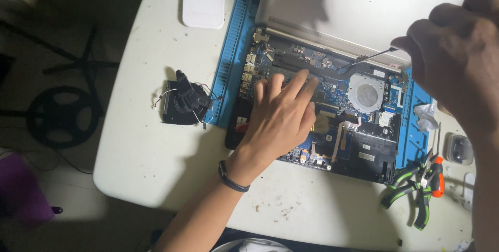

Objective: The person is performing internal repairs on a laptop, using a screwdriver to remove screws and adjusting internal components like cables and the motherboard.

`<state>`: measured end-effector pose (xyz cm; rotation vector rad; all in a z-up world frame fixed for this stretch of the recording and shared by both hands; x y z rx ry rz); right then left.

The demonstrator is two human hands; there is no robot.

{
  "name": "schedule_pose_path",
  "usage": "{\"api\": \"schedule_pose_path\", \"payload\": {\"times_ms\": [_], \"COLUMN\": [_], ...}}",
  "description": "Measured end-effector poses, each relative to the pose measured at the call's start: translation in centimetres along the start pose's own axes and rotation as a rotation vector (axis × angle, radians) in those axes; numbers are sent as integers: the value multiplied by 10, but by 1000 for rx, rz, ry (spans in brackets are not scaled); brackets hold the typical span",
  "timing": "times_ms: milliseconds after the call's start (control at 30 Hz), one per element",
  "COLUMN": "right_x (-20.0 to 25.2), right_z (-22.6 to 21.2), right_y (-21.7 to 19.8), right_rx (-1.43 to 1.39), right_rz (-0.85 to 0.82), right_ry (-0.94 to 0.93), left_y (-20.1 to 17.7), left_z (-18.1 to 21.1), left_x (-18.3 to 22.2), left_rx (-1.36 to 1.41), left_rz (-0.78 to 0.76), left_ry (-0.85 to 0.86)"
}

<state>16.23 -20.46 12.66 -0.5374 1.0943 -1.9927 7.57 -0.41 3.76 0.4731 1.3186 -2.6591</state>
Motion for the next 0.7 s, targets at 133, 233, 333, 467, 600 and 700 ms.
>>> {"api": "schedule_pose_path", "payload": {"times_ms": [133, 233, 333, 467, 600, 700], "right_x": [-13, -18, -25, -37, -41, -40], "right_z": [0, -8, -11, -18, -17, -18], "right_y": [-5, -12, -22, -30, -28, -32], "right_rx": [320, 409, 483, 604, 629, 337], "right_rz": [-58, -69, -51, -91, -139, 8], "right_ry": [-110, -103, -95, -105, -94, -119], "left_y": [3, 2, 1, -2, -1, 4], "left_z": [-2, -2, -2, -3, -5, -2], "left_x": [-1, 0, 0, -1, -1, -2], "left_rx": [-1, -9, -8, -36, -19, -17], "left_rz": [-15, -6, -6, 8, -2, 12], "left_ry": [-12, -6, -2, -9, -15, -3]}}
Point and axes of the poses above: each hand's wrist, its own x-axis away from the middle knuckle, its own y-axis out of the palm, z = x × y, the point moved 8 cm from there along -x, towards the middle knuckle, and after that the axes turned 15 degrees about -y, right-handed, at the moved point
